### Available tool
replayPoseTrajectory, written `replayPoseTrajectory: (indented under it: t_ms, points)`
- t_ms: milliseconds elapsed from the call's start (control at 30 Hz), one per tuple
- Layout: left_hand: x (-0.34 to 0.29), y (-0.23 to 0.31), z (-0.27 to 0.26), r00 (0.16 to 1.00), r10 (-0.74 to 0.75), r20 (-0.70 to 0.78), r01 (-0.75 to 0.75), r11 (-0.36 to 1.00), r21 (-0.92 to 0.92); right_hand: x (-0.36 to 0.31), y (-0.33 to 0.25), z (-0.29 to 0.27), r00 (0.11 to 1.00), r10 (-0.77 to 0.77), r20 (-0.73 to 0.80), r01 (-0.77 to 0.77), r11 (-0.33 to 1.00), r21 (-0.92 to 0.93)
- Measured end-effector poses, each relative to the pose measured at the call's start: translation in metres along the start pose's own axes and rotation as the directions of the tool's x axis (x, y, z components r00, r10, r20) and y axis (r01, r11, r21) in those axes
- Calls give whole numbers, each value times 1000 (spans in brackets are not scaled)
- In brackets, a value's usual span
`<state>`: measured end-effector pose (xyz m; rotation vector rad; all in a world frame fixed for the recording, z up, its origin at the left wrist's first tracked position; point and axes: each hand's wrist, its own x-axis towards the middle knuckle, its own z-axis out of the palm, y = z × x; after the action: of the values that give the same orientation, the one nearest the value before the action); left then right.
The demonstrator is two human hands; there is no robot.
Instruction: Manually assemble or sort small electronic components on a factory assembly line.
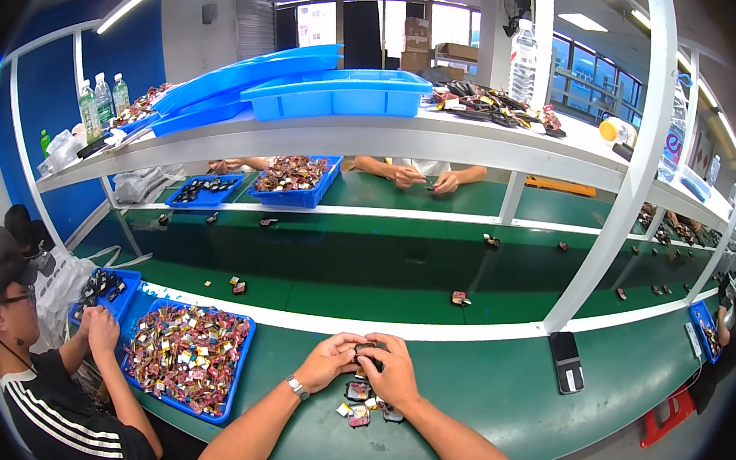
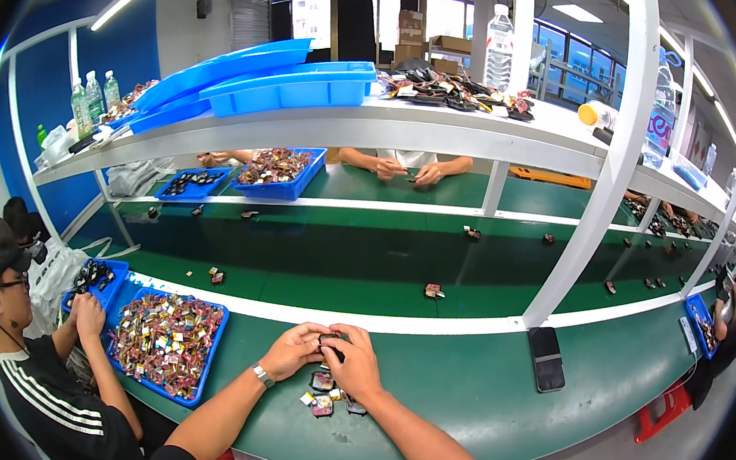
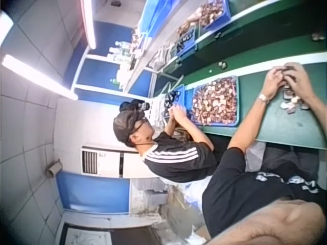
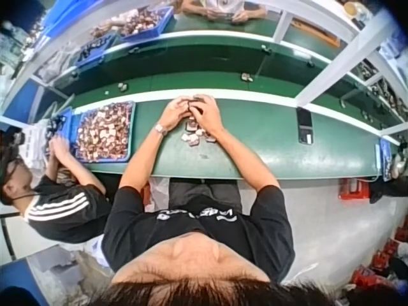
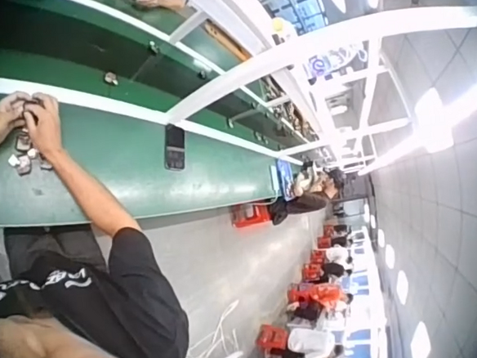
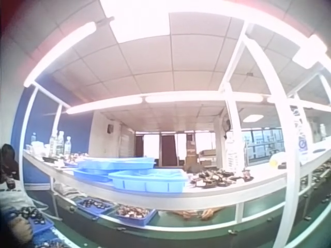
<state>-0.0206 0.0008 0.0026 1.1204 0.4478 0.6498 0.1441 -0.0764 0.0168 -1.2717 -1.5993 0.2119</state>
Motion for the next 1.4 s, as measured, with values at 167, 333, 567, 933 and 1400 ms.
replayPoseTrajectory:
  t_ms: [167, 333, 567, 933, 1400]
  points:
    - [0, 0, 1, 1000, 0, -11, 0, 1000, 2, 0, 4, 1, 999, 32, 5, -32, 999, 30]
    - [2, -4, -1, 1000, -13, -26, 12, 999, -40, 0, 5, 1, 994, 102, 41, -107, 987, 123]
    - [3, -5, -1, 998, 59, 1, -59, 994, -92, 1, 4, 1, 997, 63, 49, -67, 994, 82]
    - [2, -4, 2, 996, 93, 17, -91, 991, -96, 4, 3, -2, 998, 51, 37, -54, 995, 88]
    - [2, -7, 8, 991, 121, -52, -125, 989, -74, 7, 0, -1, 1000, -14, 20, 13, 998, 60]
